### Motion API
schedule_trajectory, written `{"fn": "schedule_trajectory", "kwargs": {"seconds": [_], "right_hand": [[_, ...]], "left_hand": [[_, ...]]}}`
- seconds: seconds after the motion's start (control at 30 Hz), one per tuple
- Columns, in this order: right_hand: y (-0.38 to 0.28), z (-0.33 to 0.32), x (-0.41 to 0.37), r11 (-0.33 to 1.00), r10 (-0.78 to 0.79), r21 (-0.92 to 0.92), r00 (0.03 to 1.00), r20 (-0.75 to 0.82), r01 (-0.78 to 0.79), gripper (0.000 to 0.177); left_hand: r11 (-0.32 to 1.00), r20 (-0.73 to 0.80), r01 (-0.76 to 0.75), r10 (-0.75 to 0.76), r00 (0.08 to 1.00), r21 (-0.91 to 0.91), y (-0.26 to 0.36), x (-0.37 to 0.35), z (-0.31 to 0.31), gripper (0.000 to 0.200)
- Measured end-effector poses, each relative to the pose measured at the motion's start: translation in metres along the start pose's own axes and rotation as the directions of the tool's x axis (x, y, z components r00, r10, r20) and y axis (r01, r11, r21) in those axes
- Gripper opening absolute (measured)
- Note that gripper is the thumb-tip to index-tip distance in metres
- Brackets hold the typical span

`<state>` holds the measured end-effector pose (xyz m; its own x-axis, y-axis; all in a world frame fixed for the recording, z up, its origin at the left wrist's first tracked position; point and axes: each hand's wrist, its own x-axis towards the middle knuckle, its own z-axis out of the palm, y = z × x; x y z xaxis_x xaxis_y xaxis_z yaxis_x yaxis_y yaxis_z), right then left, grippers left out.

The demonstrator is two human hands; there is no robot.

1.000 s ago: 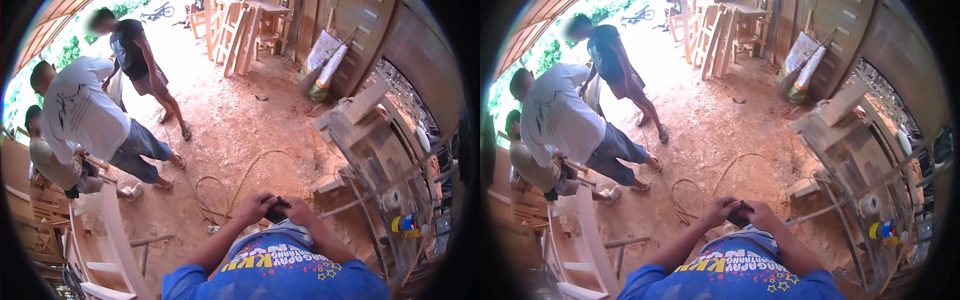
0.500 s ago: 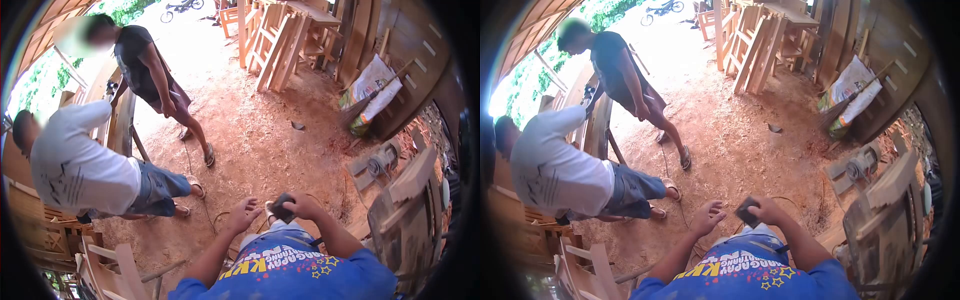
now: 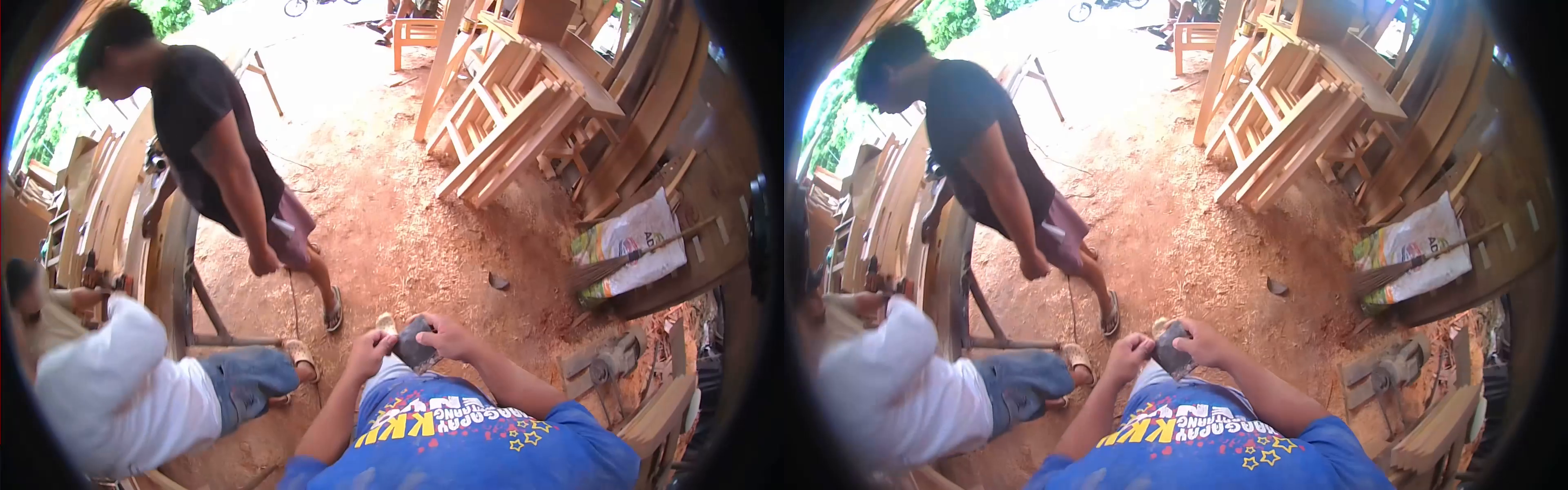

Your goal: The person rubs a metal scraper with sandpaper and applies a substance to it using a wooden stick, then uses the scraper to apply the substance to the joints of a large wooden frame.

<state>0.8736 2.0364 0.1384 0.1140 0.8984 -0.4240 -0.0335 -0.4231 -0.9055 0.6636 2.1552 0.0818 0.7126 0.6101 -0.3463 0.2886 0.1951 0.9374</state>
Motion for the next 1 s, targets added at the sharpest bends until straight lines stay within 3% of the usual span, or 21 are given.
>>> {"fn": "schedule_trajectory", "kwargs": {"seconds": [0.07, 0.17, 0.2, 0.27, 0.3, 0.4, 0.47, 0.53, 0.6, 0.67, 0.7, 0.77, 0.8, 0.83, 0.87, 0.9, 0.93, 1.0], "right_hand": [[-0.039, -0.034, 0.038, 1.000, 0.010, -0.018, 0.994, -0.111, -0.012, 0.034], [-0.116, -0.100, 0.088, 0.997, 0.006, -0.075, 0.971, -0.238, -0.025, 0.035], [-0.092, -0.123, 0.121, 0.978, -0.208, -0.053, 0.935, -0.288, 0.201, 0.036], [-0.148, -0.154, 0.141, 0.988, -0.050, 0.127, 0.958, -0.282, 0.088, 0.031], [-0.155, -0.169, 0.162, 0.982, -0.036, 0.166, 0.952, -0.304, 0.090, 0.029], [-0.165, -0.215, 0.234, 0.952, -0.001, 0.281, 0.919, -0.395, 0.122, 0.024], [-0.155, -0.257, 0.294, 0.926, 0.045, 0.350, 0.880, -0.472, 0.141, 0.024], [-0.151, -0.318, 0.356, 0.942, -0.019, 0.282, 0.864, -0.503, 0.185, 0.020], [-0.177, -0.380, 0.418, 0.947, -0.066, 0.228, 0.835, -0.546, 0.225, 0.019], [-0.227, -0.439, 0.470, 0.986, -0.123, 0.026, 0.831, -0.543, 0.163, 0.021], [-0.250, -0.464, 0.495, 0.987, -0.146, -0.022, 0.832, -0.535, 0.159, 0.021], [-0.284, -0.490, 0.522, 0.984, -0.176, -0.104, 0.843, -0.509, 0.143, 0.019], [-0.312, -0.514, 0.548, 0.981, -0.185, -0.149, 0.851, -0.491, 0.128, 0.018], [-0.351, -0.530, 0.566, 0.957, -0.207, -0.279, 0.862, -0.463, 0.080, 0.022], [-0.369, -0.547, 0.592, 0.946, -0.225, -0.313, 0.860, -0.458, 0.081, 0.024], [-0.382, -0.563, 0.622, 0.935, -0.247, -0.344, 0.856, -0.454, 0.087, 0.026], [-0.391, -0.578, 0.653, 0.925, -0.266, -0.369, 0.852, -0.452, 0.093, 0.028], [-0.395, -0.602, 0.719, 0.966, -0.195, -0.238, 0.890, -0.413, 0.101, 0.037]], "left_hand": [[0.982, 0.008, -0.069, 0.069, 0.998, 0.179, 0.072, 0.068, -0.011, 0.025], [0.964, 0.090, -0.143, 0.126, 0.988, 0.222, 0.130, 0.180, -0.031, 0.023], [0.968, 0.048, -0.166, 0.159, 0.986, 0.186, 0.157, 0.209, -0.034, 0.024], [0.969, -0.039, -0.213, 0.219, 0.975, 0.128, 0.209, 0.262, -0.037, 0.025], [0.958, -0.077, -0.254, 0.266, 0.961, 0.129, 0.216, 0.298, -0.040, 0.027], [0.959, 0.064, -0.190, 0.180, 0.982, 0.213, 0.231, 0.398, -0.056, 0.026], [0.910, 0.121, -0.162, 0.124, 0.985, 0.382, 0.226, 0.473, -0.070, 0.024], [0.841, 0.110, -0.128, 0.083, 0.991, 0.526, 0.227, 0.545, -0.089, 0.027], [0.738, 0.002, 0.017, -0.025, 1.000, 0.675, 0.199, 0.610, -0.122, 0.033], [0.666, -0.129, 0.248, -0.224, 0.966, 0.703, 0.127, 0.659, -0.178, 0.034], [0.631, -0.152, 0.296, -0.272, 0.950, 0.717, 0.115, 0.684, -0.196, 0.036], [0.532, -0.200, 0.437, -0.445, 0.873, 0.725, 0.097, 0.676, -0.238, 0.043], [0.469, -0.281, 0.483, -0.437, 0.855, 0.740, 0.096, 0.679, -0.254, 0.041], [0.481, -0.305, 0.489, -0.413, 0.858, 0.728, 0.071, 0.684, -0.276, 0.036], [0.571, -0.386, 0.598, -0.458, 0.801, 0.563, 0.078, 0.686, -0.286, 0.032], [0.676, -0.422, 0.584, -0.415, 0.806, 0.451, 0.059, 0.693, -0.301, 0.031], [0.696, -0.462, 0.642, -0.476, 0.748, 0.322, 0.060, 0.702, -0.307, 0.030], [0.759, -0.502, 0.650, -0.571, 0.649, -0.023, 0.064, 0.728, -0.317, 0.026]]}}
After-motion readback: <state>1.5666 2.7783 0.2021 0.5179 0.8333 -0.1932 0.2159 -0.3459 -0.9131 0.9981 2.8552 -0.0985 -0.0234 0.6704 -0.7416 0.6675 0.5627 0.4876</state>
